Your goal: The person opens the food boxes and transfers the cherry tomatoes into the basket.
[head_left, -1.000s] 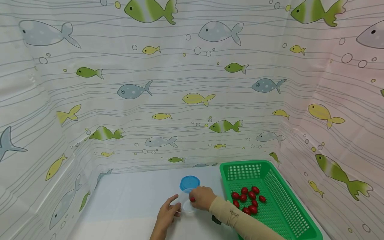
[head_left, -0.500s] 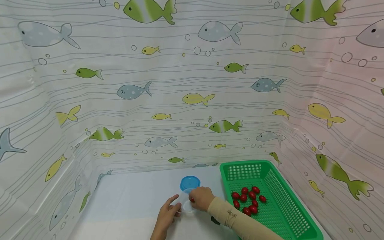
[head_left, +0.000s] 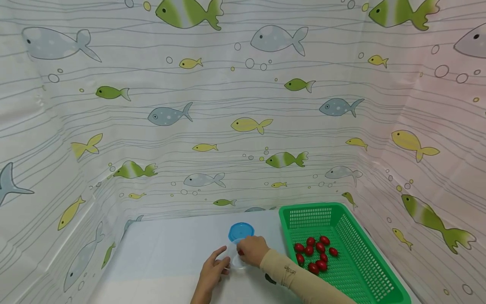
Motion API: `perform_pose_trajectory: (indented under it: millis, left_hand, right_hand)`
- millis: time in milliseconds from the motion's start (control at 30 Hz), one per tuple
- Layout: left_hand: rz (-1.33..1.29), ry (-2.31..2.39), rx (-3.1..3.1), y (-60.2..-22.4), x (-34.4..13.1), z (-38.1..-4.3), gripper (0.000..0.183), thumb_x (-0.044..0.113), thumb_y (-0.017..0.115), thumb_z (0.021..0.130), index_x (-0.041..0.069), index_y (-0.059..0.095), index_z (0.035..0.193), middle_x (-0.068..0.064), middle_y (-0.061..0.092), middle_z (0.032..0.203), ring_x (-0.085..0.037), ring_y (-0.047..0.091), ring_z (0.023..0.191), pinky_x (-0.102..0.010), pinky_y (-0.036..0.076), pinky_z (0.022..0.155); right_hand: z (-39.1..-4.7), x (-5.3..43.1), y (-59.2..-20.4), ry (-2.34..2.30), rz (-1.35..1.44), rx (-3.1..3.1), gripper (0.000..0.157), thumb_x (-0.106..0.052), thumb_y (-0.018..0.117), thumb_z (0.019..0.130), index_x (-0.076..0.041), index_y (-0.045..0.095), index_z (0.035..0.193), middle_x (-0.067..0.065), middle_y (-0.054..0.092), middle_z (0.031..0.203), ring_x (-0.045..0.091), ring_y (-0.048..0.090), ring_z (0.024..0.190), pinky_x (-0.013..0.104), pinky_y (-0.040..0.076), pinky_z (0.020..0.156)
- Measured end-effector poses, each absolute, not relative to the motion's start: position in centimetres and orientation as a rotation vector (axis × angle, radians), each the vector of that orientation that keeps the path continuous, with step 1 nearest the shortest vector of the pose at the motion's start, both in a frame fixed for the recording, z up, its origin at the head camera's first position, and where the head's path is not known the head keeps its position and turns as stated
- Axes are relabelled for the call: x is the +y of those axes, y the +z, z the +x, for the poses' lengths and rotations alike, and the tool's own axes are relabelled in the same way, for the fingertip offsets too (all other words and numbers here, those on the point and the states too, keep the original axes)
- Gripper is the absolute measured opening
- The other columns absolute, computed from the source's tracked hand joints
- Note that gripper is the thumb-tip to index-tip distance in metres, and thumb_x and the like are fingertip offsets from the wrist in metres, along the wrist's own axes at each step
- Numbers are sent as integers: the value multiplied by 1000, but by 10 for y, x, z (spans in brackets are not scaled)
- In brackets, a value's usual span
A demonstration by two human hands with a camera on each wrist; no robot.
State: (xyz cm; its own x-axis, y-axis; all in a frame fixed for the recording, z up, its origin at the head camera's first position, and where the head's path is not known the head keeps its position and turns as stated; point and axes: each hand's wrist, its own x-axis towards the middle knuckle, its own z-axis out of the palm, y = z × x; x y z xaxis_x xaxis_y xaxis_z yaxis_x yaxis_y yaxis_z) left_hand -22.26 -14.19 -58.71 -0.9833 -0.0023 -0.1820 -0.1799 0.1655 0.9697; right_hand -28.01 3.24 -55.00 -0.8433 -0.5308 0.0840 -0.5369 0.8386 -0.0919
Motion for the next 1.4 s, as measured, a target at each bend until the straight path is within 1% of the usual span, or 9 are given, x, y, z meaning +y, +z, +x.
perform_pose_trajectory:
  millis: [167, 333, 600, 900, 1133, 1400]
  left_hand:
    - [-178, 1934, 2290, -587, -141, -223, 60, 31, 67, 98, 5, 48, 148, -7, 71, 88, -20, 67, 75, -29, 40, 56]
    - [-168, 1943, 2288, -585, -141, -222, 60, 30, 67, 98, 4, 48, 148, -8, 71, 88, -20, 67, 74, -28, 40, 56]
    - [-182, 1951, 2287, -584, -140, -224, 59, 29, 67, 98, 5, 48, 148, -7, 71, 88, -20, 67, 74, -27, 40, 56]
    - [-167, 1944, 2287, -586, -142, -224, 60, 30, 66, 99, 6, 47, 149, -6, 71, 88, -19, 66, 74, -27, 40, 56]
    - [-178, 1939, 2293, -585, -142, -224, 60, 31, 66, 99, 5, 47, 149, -7, 72, 89, -19, 66, 75, -28, 40, 57]
    - [-190, 1936, 2293, -587, -144, -223, 60, 30, 66, 98, 5, 47, 149, -9, 72, 90, -19, 67, 75, -29, 42, 57]
  right_hand:
    - [-278, 31, -547, 164, 884, -2928, 9, -25, 85, 83, -19, 79, 88, -10, 69, 73, 8, 62, 64, 34, 55, 62]
    - [-276, 31, -540, 162, 908, -2917, 9, -22, 85, 83, -18, 79, 89, -9, 69, 73, 7, 62, 64, 33, 55, 62]
    - [-275, 30, -539, 134, 921, -2916, 11, -24, 86, 83, -19, 79, 89, -10, 69, 73, 6, 62, 64, 32, 54, 61]
    - [-276, 26, -545, 151, 937, -2975, 11, -26, 85, 83, -20, 80, 91, -12, 66, 71, 4, 56, 61, 31, 52, 60]
    - [-273, 26, -543, 144, 940, -2985, 11, -26, 85, 83, -21, 80, 92, -12, 66, 71, 5, 56, 62, 31, 52, 60]
    - [-273, 28, -545, 187, 973, -2938, 10, -27, 84, 84, -23, 80, 92, -14, 64, 69, 2, 53, 59, 27, 48, 56]
